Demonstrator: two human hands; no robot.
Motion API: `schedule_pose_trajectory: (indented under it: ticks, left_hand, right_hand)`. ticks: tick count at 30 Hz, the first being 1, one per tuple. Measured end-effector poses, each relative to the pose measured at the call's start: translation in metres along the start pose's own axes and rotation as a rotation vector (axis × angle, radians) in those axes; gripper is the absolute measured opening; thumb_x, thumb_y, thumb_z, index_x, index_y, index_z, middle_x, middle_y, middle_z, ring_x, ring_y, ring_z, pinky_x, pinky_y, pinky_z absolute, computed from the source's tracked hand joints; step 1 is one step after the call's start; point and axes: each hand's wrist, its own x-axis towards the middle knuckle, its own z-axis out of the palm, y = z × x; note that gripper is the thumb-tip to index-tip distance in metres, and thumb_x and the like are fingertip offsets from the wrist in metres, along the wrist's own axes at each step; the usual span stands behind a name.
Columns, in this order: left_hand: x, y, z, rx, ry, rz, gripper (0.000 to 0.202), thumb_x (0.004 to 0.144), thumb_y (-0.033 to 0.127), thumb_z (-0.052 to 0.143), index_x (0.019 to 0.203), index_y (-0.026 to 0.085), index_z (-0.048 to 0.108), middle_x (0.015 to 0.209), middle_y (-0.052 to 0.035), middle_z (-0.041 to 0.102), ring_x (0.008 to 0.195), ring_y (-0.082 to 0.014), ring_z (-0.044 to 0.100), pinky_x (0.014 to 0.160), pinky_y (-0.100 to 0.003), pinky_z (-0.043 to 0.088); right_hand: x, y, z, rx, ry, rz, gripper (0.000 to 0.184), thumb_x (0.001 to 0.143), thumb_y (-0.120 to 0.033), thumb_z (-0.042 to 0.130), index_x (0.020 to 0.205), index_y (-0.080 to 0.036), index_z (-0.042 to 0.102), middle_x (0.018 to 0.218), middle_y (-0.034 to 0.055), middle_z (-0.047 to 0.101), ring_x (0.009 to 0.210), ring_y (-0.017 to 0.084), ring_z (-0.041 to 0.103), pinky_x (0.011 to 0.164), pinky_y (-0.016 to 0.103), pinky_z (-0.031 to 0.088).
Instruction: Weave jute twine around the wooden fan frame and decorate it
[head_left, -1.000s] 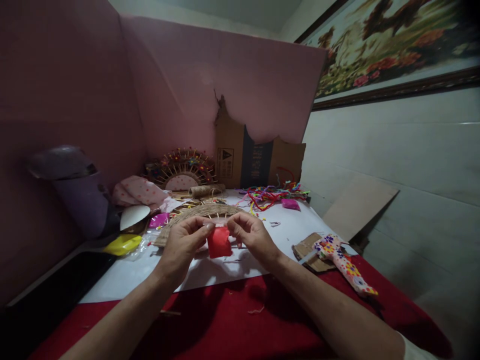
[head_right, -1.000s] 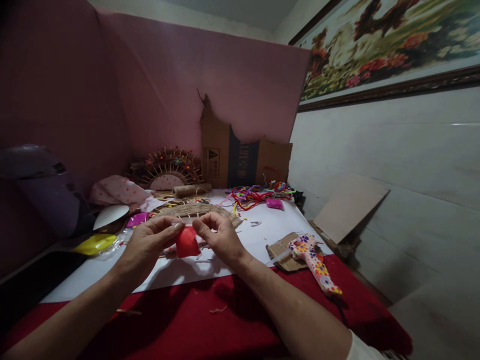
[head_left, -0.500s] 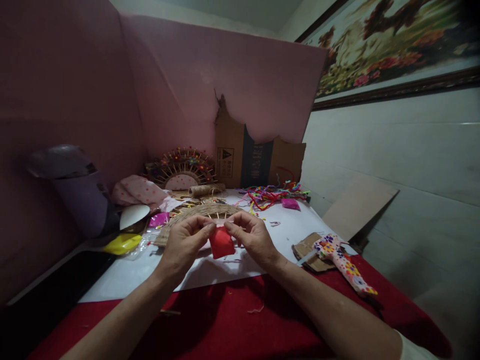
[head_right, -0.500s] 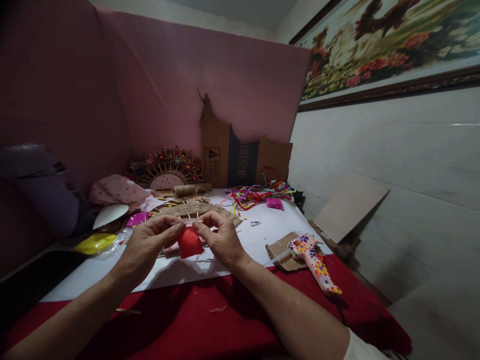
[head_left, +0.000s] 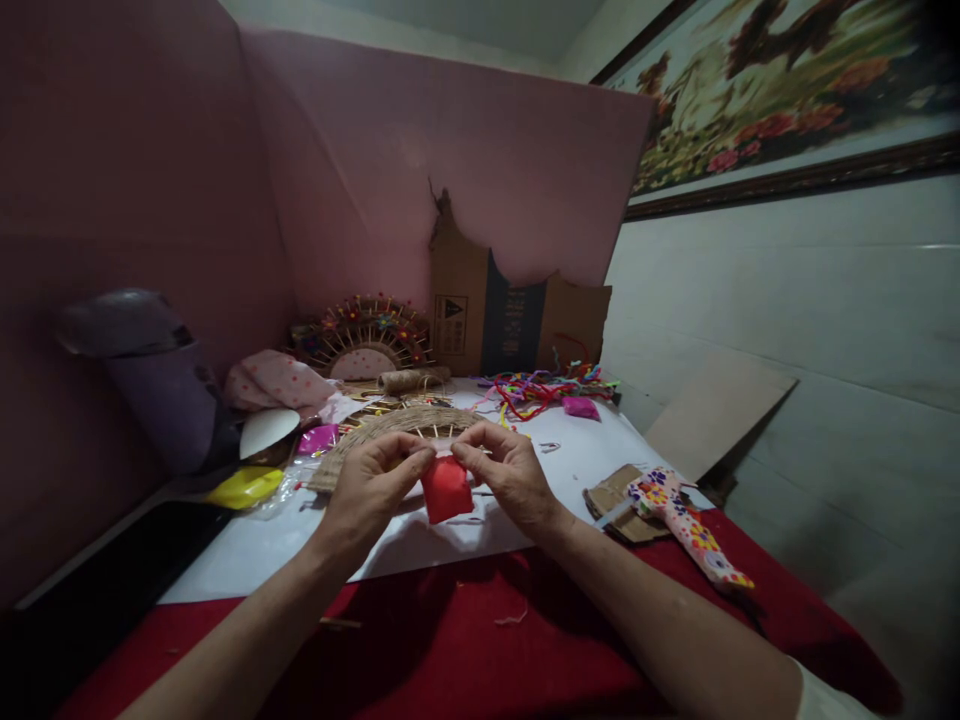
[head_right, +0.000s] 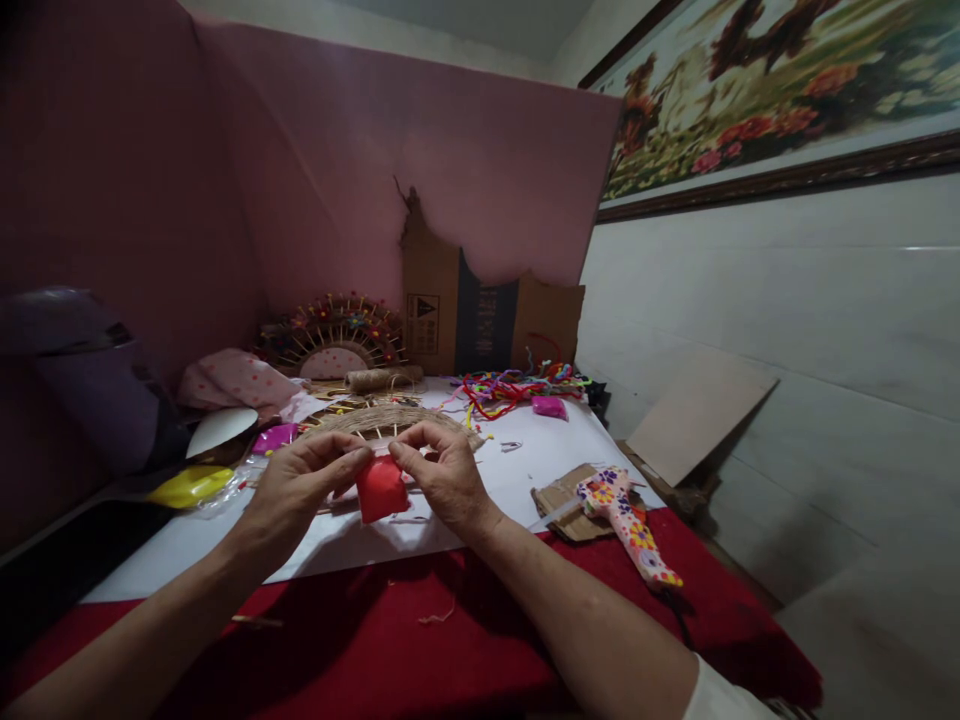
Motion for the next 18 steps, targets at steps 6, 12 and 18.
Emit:
schedule_pose_trajectory:
  ticks: [6, 12, 18]
  left_hand:
    - [0.0015, -0.0031, -0.0026, -0.101, -0.069, -0.095, 0.02, 0.065, 0.031, 0.07, 0.073, 0.015, 0.06, 0.06, 0.004, 0.055, 0.054, -0.0065, 0.049, 0.055, -0.02, 0.043]
    - [0.0045, -0.0059, -0.0048, -0.123, -0.06, -0.088, 0.021, 0.067, 0.032, 0.068, 0.067, 0.013, 0.059, 0.044, 0.0075, 0.042, 0.039, -0.0022, 0.032, 0.04, -0.014, 0.025]
    - [0.0069, -0.007, -0.0051, -0.161, -0.056, -0.067, 0.021, 0.066, 0.03, 0.069, 0.065, 0.014, 0.056, 0.041, 0.0063, 0.047, 0.035, -0.0029, 0.035, 0.037, -0.015, 0.024]
  right_hand:
    - [0.0012, -0.0016, -0.0003, 0.026, 0.05, 0.024, 0.019, 0.075, -0.034, 0.062, 0.07, -0.016, 0.058, 0.059, -0.0028, 0.052, 0.051, 0.008, 0.044, 0.048, 0.02, 0.037]
    - [0.0005, -0.0038, 0.0013, 0.125, -0.008, 0.082, 0.025, 0.073, -0.039, 0.064, 0.072, -0.014, 0.06, 0.054, -0.0039, 0.052, 0.042, 0.006, 0.043, 0.04, 0.018, 0.035]
    - [-0.0012, -0.0071, 0.0024, 0.143, -0.067, 0.145, 0.025, 0.068, -0.037, 0.069, 0.076, -0.014, 0.06, 0.043, -0.0059, 0.051, 0.033, 0.006, 0.042, 0.031, 0.016, 0.032]
